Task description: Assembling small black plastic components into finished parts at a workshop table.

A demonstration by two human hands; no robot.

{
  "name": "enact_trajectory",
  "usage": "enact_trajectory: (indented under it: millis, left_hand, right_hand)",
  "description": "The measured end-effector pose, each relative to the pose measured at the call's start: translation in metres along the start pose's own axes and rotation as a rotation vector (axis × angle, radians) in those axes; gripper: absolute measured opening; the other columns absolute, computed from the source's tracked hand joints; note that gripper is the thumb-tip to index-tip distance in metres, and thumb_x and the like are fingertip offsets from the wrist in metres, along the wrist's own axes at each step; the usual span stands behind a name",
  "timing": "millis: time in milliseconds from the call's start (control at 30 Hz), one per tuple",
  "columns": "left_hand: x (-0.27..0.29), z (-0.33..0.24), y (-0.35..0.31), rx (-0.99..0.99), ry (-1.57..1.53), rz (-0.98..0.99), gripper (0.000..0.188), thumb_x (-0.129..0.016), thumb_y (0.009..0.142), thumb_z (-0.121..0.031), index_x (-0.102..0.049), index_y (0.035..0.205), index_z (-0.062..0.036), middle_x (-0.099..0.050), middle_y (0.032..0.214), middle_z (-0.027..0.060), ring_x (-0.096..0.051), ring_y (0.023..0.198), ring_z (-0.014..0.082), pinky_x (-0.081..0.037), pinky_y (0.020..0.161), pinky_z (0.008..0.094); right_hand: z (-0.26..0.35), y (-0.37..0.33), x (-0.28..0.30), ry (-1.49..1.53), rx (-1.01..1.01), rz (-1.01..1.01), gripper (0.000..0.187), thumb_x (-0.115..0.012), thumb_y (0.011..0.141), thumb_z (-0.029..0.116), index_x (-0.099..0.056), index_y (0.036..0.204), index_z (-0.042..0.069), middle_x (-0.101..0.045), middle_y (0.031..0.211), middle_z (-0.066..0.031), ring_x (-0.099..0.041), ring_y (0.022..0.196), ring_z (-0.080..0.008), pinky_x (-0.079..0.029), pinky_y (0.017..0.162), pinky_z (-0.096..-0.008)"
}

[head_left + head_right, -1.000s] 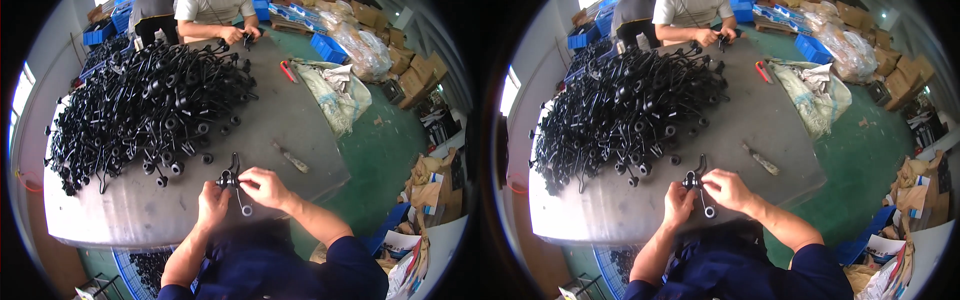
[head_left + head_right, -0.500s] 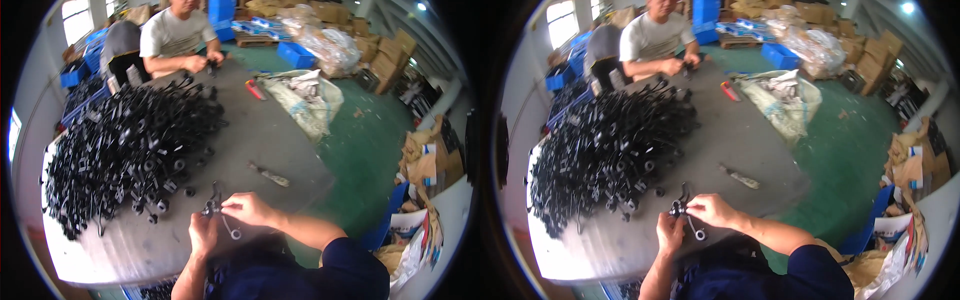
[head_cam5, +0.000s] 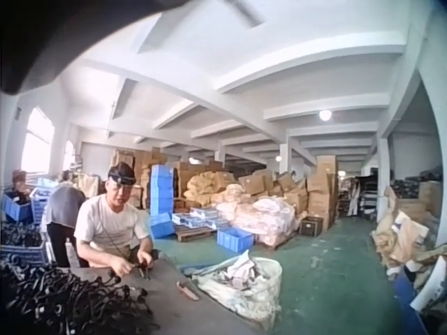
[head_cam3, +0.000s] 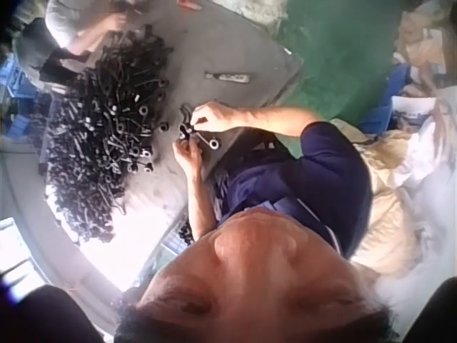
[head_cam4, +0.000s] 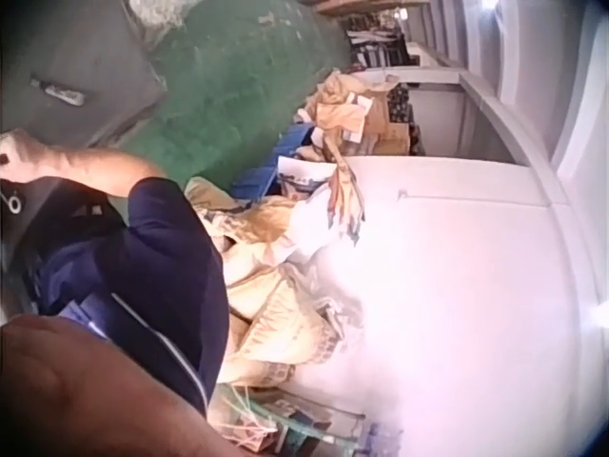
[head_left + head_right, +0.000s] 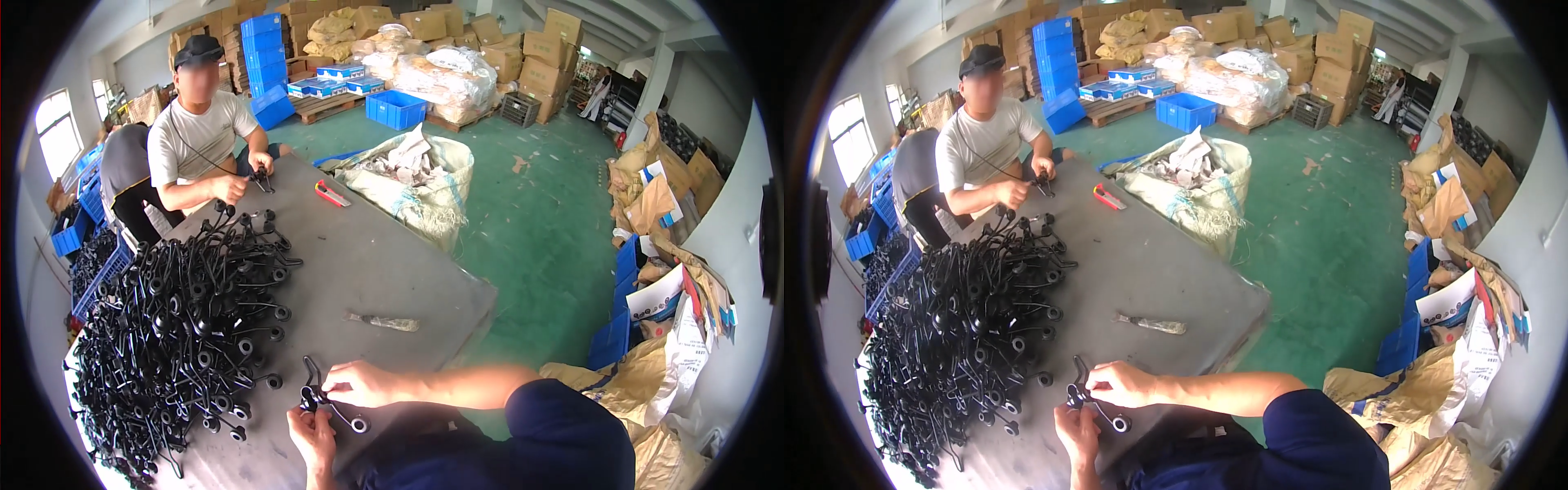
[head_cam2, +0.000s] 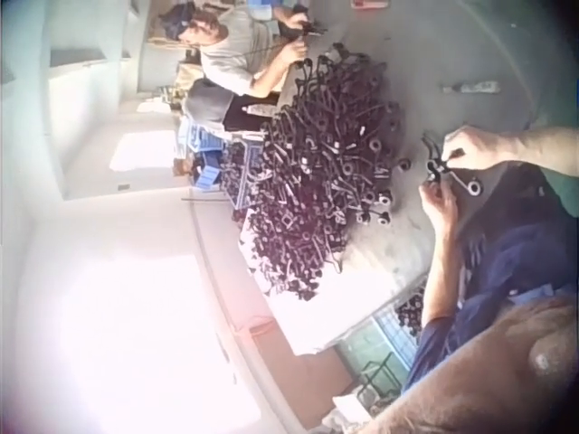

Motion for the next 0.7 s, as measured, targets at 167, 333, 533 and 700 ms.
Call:
enact_trajectory:
  millis: [167,333,533,700]
  left_hand:
    - [0.005,0.001,-0.005,0.017,0.054,-0.038,0.021,-0.060,0.087,-0.002,-0.046,0.102,0.0029,-0.063,0.064,0.0075,-0.053,0.044,0.0106,-0.041,0.043,0.0255]
    - [0.002,0.018,0.000,-0.010,0.130,-0.063,0.024,-0.065,0.082,-0.007,-0.050,0.099,0.0032,-0.060,0.059,0.0103,-0.055,0.051,0.0152,-0.045,0.051,0.0299]
    - [0.003,0.025,-0.003,0.041,0.156,-0.083,0.029,-0.065,0.084,-0.012,-0.051,0.101,0.0063,-0.064,0.068,0.0165,-0.065,0.063,0.0269,-0.051,0.063,0.0345]
    - [0.003,0.023,-0.001,-0.082,0.207,-0.070,0.025,-0.061,0.086,-0.005,-0.046,0.103,0.0046,-0.066,0.069,0.0105,-0.057,0.050,0.0123,-0.045,0.046,0.0269]
  right_hand:
    - [0.015,0.003,-0.001,-0.097,-0.243,0.059,0.022,-0.062,0.093,0.022,-0.065,0.090,0.001,-0.064,0.073,-0.0184,-0.062,0.065,-0.0334,-0.048,0.061,-0.0413]
    - [0.006,-0.006,-0.006,-0.240,0.012,-0.057,0.029,-0.058,0.095,0.026,-0.058,0.083,0.000,-0.062,0.072,-0.0206,-0.061,0.069,-0.0421,-0.047,0.061,-0.0467]
    - [-0.014,-0.003,-0.015,0.075,-0.505,0.195,0.051,-0.043,0.102,0.042,-0.063,0.081,0.001,-0.063,0.066,-0.0089,-0.061,0.062,-0.0179,-0.047,0.060,-0.0339]
    - [-0.007,0.004,-0.001,-0.199,-0.405,0.151,0.051,-0.048,0.099,0.046,-0.061,0.078,0.002,-0.063,0.065,-0.0072,-0.059,0.064,-0.0178,-0.049,0.063,-0.0326]
Point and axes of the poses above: each hand's wrist, its own y-axis towards the middle knuckle, its own x-axis out of the back of the hand, z = x × y, the point moved 4 cm from there along y, towards the middle knuckle
